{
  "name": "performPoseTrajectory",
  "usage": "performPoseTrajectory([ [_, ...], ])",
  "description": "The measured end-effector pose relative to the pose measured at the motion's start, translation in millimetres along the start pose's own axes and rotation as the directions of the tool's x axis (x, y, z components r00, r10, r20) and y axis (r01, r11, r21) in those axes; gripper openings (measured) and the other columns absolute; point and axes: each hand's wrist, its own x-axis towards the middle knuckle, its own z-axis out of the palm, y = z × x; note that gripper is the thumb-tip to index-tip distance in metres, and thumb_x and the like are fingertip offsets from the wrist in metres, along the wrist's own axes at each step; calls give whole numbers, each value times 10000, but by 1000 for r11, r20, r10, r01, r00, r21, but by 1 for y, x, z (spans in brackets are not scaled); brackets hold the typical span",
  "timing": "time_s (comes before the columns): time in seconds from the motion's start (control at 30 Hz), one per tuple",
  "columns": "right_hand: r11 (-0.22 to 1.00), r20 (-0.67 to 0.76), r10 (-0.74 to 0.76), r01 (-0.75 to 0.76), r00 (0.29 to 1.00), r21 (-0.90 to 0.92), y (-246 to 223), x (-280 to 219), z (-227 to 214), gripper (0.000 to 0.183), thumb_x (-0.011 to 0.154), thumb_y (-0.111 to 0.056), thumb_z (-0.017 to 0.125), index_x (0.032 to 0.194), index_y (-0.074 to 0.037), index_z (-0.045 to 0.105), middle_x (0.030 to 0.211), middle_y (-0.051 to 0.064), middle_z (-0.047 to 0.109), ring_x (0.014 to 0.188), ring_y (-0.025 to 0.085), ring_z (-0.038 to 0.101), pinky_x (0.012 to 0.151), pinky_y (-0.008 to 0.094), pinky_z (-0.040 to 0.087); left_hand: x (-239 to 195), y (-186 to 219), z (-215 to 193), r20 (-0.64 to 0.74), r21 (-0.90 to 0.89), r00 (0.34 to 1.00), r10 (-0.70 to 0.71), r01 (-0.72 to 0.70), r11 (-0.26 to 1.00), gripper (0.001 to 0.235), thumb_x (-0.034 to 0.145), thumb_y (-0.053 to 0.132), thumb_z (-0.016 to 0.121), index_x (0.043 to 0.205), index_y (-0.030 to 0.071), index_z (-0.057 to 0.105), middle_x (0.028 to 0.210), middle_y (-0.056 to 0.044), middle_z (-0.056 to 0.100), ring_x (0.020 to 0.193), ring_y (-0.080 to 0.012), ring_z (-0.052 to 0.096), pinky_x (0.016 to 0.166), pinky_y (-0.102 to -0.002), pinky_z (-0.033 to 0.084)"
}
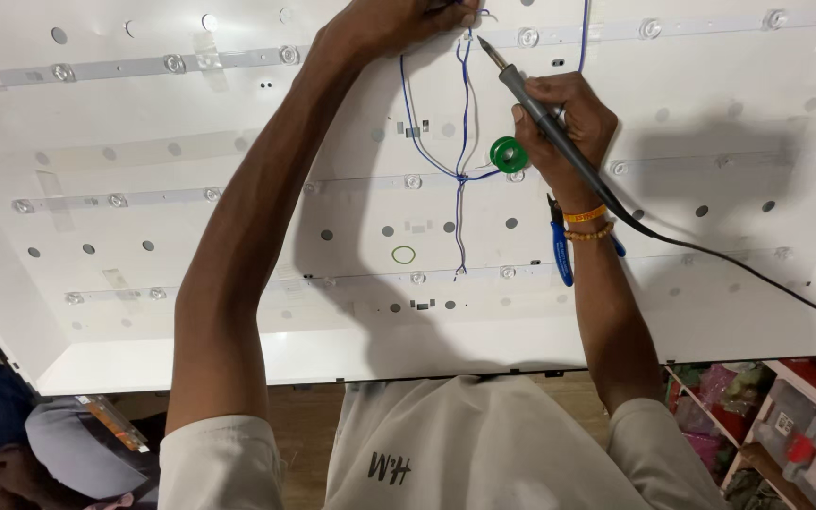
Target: The person uses a soldering iron and pliers to strip, twist, and solder blue wires to LED strips mounted on a white panel. They repeatedly cut wire ends, twist strands, and apply solder to secure connections along the LED strips.
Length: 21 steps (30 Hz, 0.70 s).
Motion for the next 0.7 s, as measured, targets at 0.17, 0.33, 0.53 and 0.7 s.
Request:
performPoseTrajectory([
  [0.17,998,-3,55,-55,998,-23,-5,1,0,190,1009,-12,780,1169,0,677,1122,121,698,902,113,705,744,230,600,-3,-1,0,-21,55,999,-38,39,998,152,1126,204,635,1172,72,695,941,-72,744,779,-197,718,695,-358,580],
  [0.33,999,-6,34,-34,999,-20,-6,2,0,190,1010,-15,782,1165,-7,672,1121,110,696,913,108,697,771,236,595,-3,-6,5,3,54,994,-110,109,993,163,1105,222,650,1162,81,707,928,-77,752,760,-202,722,683,-359,581],
  [0.53,998,-10,46,-47,999,-40,-7,1,0,187,1024,-41,773,1167,13,665,1089,115,708,881,114,700,705,209,572,0,-10,6,11,50,998,-56,56,997,148,1104,202,647,1152,76,711,923,-75,747,782,-207,729,717,-355,594],
  [0.7,998,-36,50,-48,998,42,-3,1,-1,186,1040,-72,746,1163,29,649,1074,120,705,852,106,702,649,197,571,-1,-4,2,-24,-33,999,-24,23,999,119,1096,183,671,1147,80,699,958,-64,748,852,-195,741,780,-335,617],
])
